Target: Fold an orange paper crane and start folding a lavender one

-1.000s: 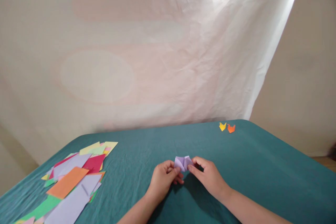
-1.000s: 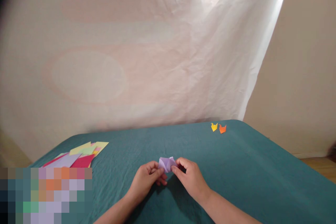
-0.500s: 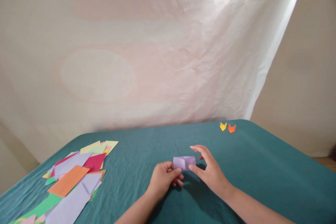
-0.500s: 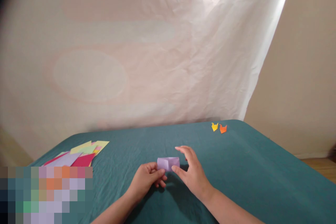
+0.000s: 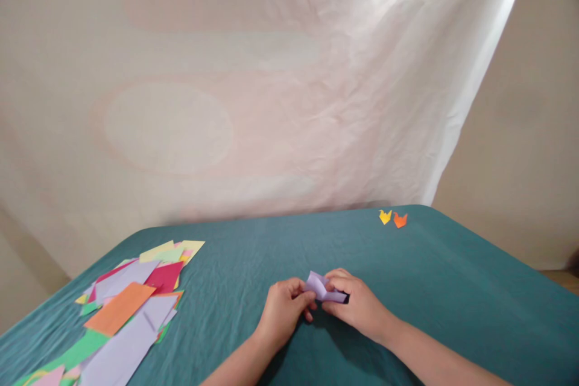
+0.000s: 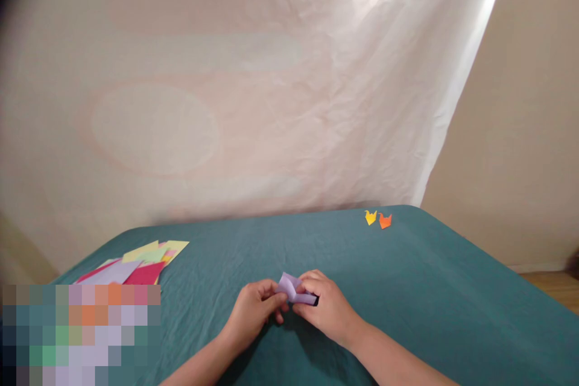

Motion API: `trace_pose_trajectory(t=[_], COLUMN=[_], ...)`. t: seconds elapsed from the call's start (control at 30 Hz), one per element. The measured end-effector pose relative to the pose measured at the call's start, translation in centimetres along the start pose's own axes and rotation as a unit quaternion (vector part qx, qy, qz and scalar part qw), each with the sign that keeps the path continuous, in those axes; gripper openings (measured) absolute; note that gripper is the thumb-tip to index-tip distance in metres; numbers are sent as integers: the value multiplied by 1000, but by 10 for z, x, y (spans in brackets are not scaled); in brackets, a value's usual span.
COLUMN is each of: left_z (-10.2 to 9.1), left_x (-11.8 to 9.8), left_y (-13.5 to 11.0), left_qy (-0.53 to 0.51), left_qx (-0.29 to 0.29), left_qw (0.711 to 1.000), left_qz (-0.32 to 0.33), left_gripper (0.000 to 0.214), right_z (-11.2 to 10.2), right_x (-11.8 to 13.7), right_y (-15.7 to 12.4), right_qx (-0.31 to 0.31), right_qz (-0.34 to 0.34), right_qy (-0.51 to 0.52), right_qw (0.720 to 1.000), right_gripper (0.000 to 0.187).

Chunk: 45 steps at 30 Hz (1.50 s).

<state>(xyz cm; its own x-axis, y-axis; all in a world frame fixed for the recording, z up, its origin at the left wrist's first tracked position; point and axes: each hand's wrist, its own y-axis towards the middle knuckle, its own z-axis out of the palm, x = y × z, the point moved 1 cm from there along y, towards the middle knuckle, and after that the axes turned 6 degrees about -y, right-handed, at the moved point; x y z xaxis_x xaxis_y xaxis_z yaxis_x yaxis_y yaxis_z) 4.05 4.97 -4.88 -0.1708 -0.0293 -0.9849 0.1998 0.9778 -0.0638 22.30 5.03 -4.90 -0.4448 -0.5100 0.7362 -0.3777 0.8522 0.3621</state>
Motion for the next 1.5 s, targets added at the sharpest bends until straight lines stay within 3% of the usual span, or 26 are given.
trace_pose_trajectory(t=[0.33, 0.53, 0.7, 0.97, 1.5], left_z=[4, 0, -2, 4, 1], left_x=[6, 7, 7, 6, 7], left_y=[3, 5, 6, 4, 5], left_qy=[-72, -123, -145, -119, -104], left_qx=[16, -11, -21, -11, -21], left_qw=[997, 992, 989, 993, 994], left_qz=[-26, -30, -33, -25, -14], left_gripper=[25, 31, 32, 31, 28], right_z=[1, 1, 3, -1, -1], right_x=[2, -11, -7, -1, -6], right_y=[2, 2, 3, 2, 2], right_qx=[-20, -61, 14, -27, -33], right_qz=[-4, 91, 80, 111, 124], right_qy=[33, 131, 139, 111, 84], right_qw=[999, 985, 987, 987, 988], right_gripper=[5, 50, 29, 25, 28])
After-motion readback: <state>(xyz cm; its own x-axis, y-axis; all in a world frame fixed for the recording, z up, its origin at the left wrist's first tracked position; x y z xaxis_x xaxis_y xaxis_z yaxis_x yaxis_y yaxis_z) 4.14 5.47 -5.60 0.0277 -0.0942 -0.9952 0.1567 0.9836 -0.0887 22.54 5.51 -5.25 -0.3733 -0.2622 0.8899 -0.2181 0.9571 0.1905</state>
